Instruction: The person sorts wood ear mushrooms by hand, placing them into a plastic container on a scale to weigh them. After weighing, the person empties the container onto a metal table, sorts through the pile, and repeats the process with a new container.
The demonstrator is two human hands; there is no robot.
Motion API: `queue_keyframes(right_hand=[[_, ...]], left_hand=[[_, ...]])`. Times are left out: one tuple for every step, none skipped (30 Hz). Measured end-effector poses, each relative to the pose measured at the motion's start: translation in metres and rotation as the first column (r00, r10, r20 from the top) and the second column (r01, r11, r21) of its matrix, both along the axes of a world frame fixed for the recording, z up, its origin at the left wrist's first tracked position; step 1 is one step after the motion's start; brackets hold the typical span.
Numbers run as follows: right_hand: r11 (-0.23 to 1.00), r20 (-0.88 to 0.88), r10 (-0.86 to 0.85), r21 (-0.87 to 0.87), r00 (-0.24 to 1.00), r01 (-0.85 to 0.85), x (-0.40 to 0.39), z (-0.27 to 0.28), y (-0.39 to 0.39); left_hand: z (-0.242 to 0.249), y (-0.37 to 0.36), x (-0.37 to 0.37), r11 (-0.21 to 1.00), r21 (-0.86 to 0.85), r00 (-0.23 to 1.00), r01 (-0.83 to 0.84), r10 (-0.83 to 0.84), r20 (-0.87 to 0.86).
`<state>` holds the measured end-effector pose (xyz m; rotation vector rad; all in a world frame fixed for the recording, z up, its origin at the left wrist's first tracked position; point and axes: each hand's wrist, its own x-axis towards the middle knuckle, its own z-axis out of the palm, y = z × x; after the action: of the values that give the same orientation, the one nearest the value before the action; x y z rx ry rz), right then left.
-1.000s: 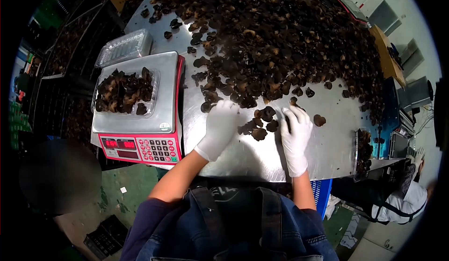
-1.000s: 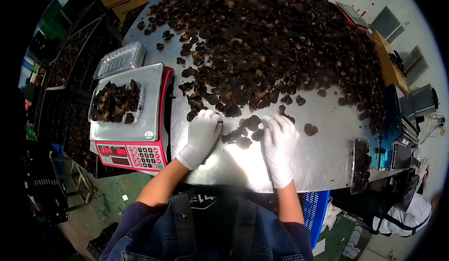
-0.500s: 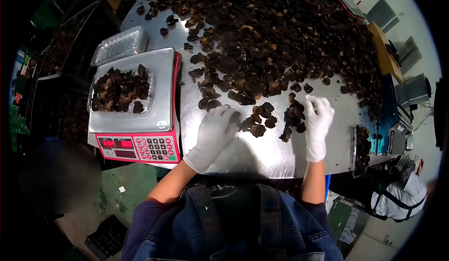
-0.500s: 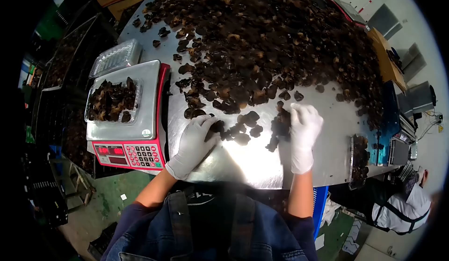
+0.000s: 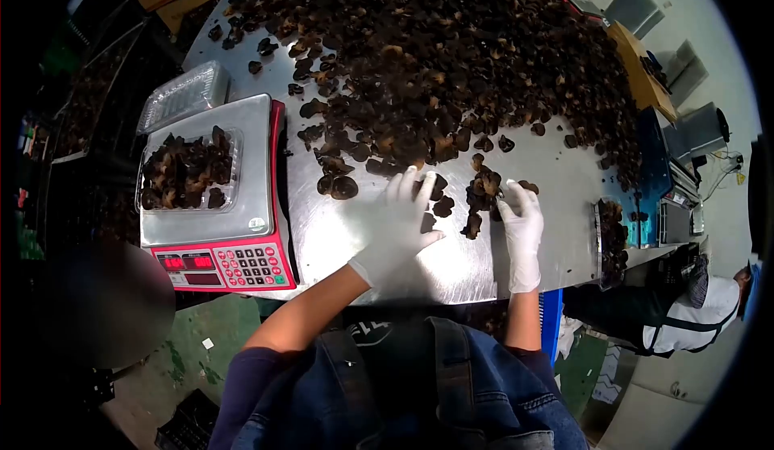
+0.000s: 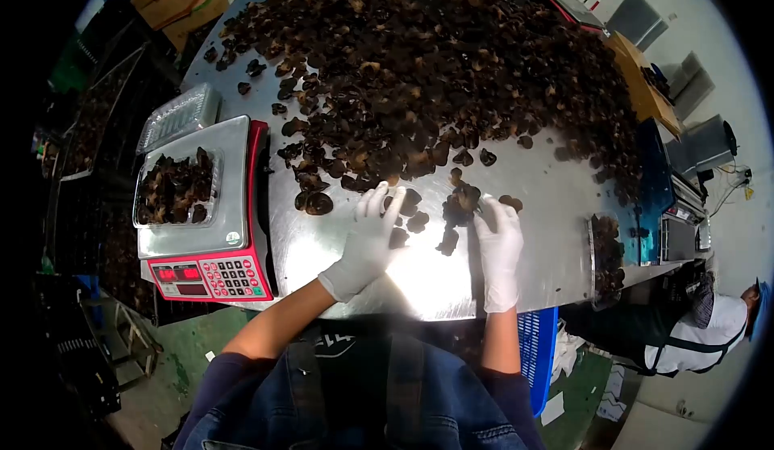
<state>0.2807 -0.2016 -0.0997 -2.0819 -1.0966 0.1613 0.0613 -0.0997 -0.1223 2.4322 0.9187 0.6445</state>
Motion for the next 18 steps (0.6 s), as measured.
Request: queue_keyframes(right_hand=[[0.999, 0.014, 0.052, 0.009, 0.999, -0.052, -0.006, 0.003, 0.01], [0.994, 0.03, 0.103, 0.017, 0.994, -0.104, -0.01, 0.004, 0.017], [0.985, 0.037, 0.168, 0.029, 0.985, -0.169, -0.011, 0.001, 0.022], [0.983, -0.013, 0.18, 0.043, 0.984, -0.179, -0.016, 0.003, 0.026], [0.981, 0.01, 0.186, 0.047, 0.983, -0.186, -0.016, 0.003, 0.027], [0.98, 0.032, 0.191, 0.05, 0.981, -0.192, -0.016, 0.002, 0.026], [0.979, 0.03, 0.196, 0.052, 0.98, -0.197, -0.015, 0.001, 0.024], [0.989, 0.006, 0.136, 0.058, 0.991, -0.136, -0.013, 0.0, 0.019], [0.995, -0.017, 0.075, 0.063, 0.997, -0.074, -0.012, -0.001, 0.015], [0.995, 0.001, 0.049, 0.087, 0.999, -0.049, -0.013, 0.001, 0.01], [0.995, -0.021, 0.04, 0.092, 0.999, -0.037, -0.012, 0.0, 0.005], [0.995, -0.042, 0.031, 0.098, 0.999, -0.027, -0.012, -0.001, 0.001], [0.992, -0.004, 0.021, 0.123, 1.0, -0.02, -0.014, 0.001, -0.002], [0.991, -0.004, 0.031, 0.127, 1.0, -0.03, -0.015, 0.0, -0.003], [0.992, 0.01, 0.009, 0.129, 1.0, -0.011, -0.013, -0.003, -0.003], [0.991, 0.023, -0.011, 0.134, 1.0, 0.008, -0.012, -0.004, -0.001], [0.991, -0.006, -0.011, 0.137, 1.0, 0.012, -0.012, -0.001, 0.003], [0.992, -0.036, 0.005, 0.124, 0.999, -0.001, -0.011, 0.002, 0.008]], left_hand=[[0.0, 0.002, 0.006, 1.0, 0.023, 0.997, -0.007, 0.008, -0.073], [0.001, 0.004, 0.012, 1.0, 0.026, 0.997, -0.009, 0.011, -0.075], [0.003, 0.007, 0.017, 0.999, 0.035, 0.997, 0.02, -0.017, -0.078], [0.004, 0.008, 0.021, 0.998, 0.044, 0.996, 0.048, -0.044, -0.082], [0.004, 0.008, 0.024, 0.994, 0.092, 0.99, 0.06, -0.048, -0.131], [0.005, 0.01, 0.025, 0.988, 0.125, 0.984, 0.095, -0.074, -0.162], [-0.002, 0.011, 0.027, 0.984, 0.147, 0.988, 0.097, -0.078, -0.132], [-0.009, 0.013, 0.028, 0.98, 0.17, 0.991, 0.099, -0.083, -0.101], [-0.015, 0.015, 0.029, 0.98, 0.173, 0.992, 0.095, -0.078, -0.102], [-0.016, 0.016, 0.029, 0.984, 0.134, 0.989, 0.12, -0.107, -0.099], [-0.016, 0.018, 0.029, 0.985, 0.096, 0.986, 0.145, -0.136, -0.094], [-0.015, 0.02, 0.029, 0.985, 0.099, 0.987, 0.138, -0.129, -0.094], [-0.011, 0.023, 0.028, 0.986, 0.058, 0.986, 0.155, -0.151, -0.07], [-0.006, 0.026, 0.027, 0.985, 0.019, 0.985, 0.17, -0.169, -0.044], [0.0, 0.027, 0.024, 0.985, 0.041, 0.986, 0.166, -0.166, -0.004], [0.007, 0.028, 0.023, 0.987, 0.046, 0.988, 0.152, -0.152, -0.008], [0.013, 0.029, 0.022, 0.987, 0.043, 0.984, 0.154, -0.157, 0.087], [0.019, 0.03, 0.018, 0.989, 0.045, 0.973, 0.143, -0.149, 0.175]])
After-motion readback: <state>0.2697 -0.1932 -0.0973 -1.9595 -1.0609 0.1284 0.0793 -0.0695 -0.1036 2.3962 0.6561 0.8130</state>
